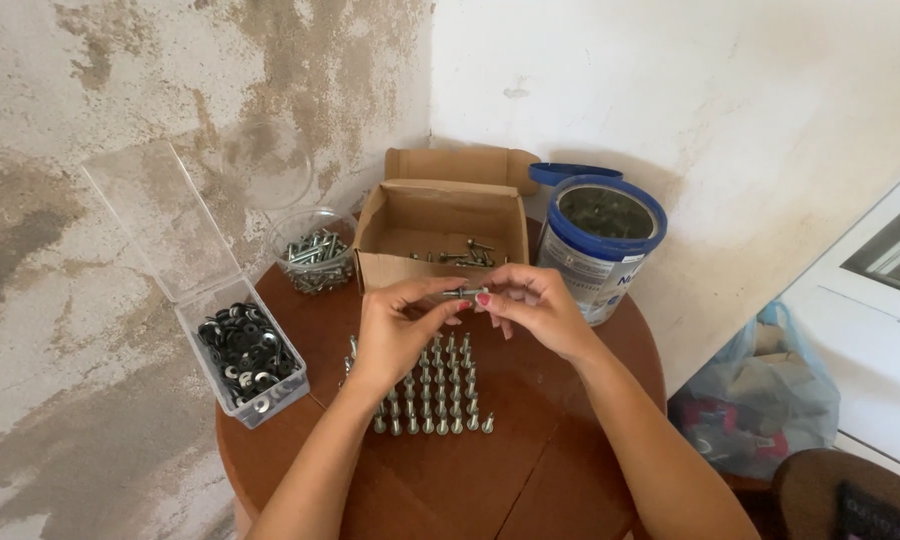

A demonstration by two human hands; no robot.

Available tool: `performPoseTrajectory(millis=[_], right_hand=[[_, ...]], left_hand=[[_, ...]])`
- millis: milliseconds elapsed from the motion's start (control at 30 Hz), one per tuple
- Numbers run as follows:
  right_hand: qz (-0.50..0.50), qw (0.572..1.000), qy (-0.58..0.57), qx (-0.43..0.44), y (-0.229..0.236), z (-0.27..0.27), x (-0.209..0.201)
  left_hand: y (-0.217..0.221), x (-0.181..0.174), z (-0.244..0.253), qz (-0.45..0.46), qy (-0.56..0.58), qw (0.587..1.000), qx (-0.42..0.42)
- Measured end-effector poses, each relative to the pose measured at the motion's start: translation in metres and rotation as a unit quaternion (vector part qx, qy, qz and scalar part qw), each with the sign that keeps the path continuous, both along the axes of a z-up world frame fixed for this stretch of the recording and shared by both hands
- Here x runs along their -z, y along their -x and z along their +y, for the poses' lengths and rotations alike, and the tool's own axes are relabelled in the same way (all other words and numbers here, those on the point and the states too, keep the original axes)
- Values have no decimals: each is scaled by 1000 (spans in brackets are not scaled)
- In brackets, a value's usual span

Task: Assembling washers onto screws and organizing them into a grid on a table.

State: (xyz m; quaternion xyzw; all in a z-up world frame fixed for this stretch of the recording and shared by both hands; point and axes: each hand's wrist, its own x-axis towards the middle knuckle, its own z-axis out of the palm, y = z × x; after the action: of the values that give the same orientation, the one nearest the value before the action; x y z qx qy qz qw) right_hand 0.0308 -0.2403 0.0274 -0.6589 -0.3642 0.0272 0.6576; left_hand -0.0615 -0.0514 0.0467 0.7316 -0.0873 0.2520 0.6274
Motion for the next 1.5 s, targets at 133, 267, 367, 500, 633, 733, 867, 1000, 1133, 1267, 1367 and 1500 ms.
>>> performPoseTrajectory(millis=[133,267,367,500,633,733,867,1000,1133,1267,1367,1500], right_hand=[[22,999,18,-17,7,2,-7],[24,999,34,-9,2,1,-2],[24,999,37,3,13,5,-13],[21,999,30,5,13,6,-12],[-15,999,6,28,8,5,-5],[-22,999,1,32,6,5,-3],[-15,1000,12,22,3,2,-1],[5,1000,7,-3,5,5,-5],[26,1000,3,-15,7,4,-6],[16,999,-34,-31,9,8,-1],[-31,999,-30,-9,7,8,-1],[-18,999,-43,-3,5,6,2]], left_hand=[[-2,1,-1,-12,-9,1000,18],[-1,0,-5,-18,-12,1000,21],[0,2,-4,-20,-7,1000,13],[-1,2,-1,-7,3,1000,-17],[-3,6,0,0,6,1000,-25],[-3,6,-1,3,12,1000,-22],[-1,3,-2,7,14,1000,-11],[2,-4,-4,1,9,1000,3],[3,-6,-9,3,19,1000,8],[0,-2,-6,-14,-17,999,-27],[-3,7,-2,-14,-16,999,-32],[-4,7,-4,-21,-22,999,-32]])
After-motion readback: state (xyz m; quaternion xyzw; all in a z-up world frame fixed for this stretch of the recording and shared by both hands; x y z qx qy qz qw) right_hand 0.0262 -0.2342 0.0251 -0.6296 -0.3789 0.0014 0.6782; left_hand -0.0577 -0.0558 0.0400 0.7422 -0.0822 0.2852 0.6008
